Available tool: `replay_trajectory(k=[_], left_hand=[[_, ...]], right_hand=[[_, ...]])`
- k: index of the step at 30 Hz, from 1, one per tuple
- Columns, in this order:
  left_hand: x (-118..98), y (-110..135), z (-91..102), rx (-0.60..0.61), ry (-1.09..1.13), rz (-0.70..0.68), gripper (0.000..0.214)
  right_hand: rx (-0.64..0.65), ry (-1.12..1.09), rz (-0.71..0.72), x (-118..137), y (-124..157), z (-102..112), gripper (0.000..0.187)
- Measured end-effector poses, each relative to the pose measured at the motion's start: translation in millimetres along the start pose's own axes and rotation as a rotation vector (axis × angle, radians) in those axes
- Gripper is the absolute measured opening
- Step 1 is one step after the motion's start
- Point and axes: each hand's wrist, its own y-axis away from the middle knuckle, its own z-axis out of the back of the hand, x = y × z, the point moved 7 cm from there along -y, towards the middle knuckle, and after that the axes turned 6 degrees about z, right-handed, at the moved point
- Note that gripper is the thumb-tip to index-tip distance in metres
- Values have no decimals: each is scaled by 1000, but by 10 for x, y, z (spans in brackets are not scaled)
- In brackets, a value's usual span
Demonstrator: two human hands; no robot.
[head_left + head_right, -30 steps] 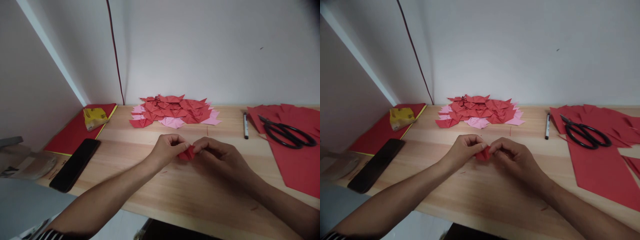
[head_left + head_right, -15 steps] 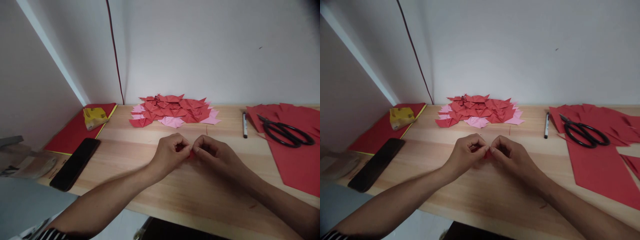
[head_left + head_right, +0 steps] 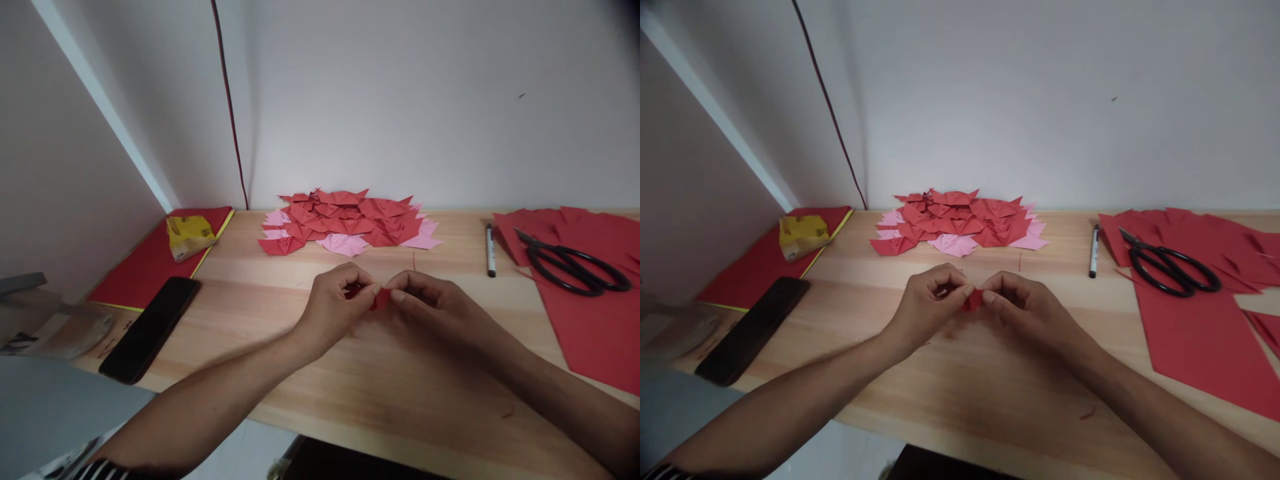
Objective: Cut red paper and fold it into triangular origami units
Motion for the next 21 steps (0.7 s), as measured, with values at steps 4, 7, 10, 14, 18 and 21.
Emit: replay_trajectory(k=[4, 7, 10, 14, 18, 21], left_hand=[[-10, 0, 16, -18, 9, -19, 9], [-8, 1, 12, -20, 12, -31, 9], [2, -4, 4, -16, 15, -25, 8], [31, -25, -20, 5, 6, 10, 8], [84, -38, -63, 53, 18, 62, 7], [101, -33, -86, 71, -8, 77, 8]], right_hand=[[3, 35, 41, 48, -7, 8, 34], [-13, 50, 20, 21, -14, 23, 33], [-17, 44, 9, -21, -23, 27, 31], [-26, 45, 15, -46, -15, 17, 30], [-94, 132, 19, -7, 28, 24, 26], [-101, 187, 46, 52, 47, 0, 22]])
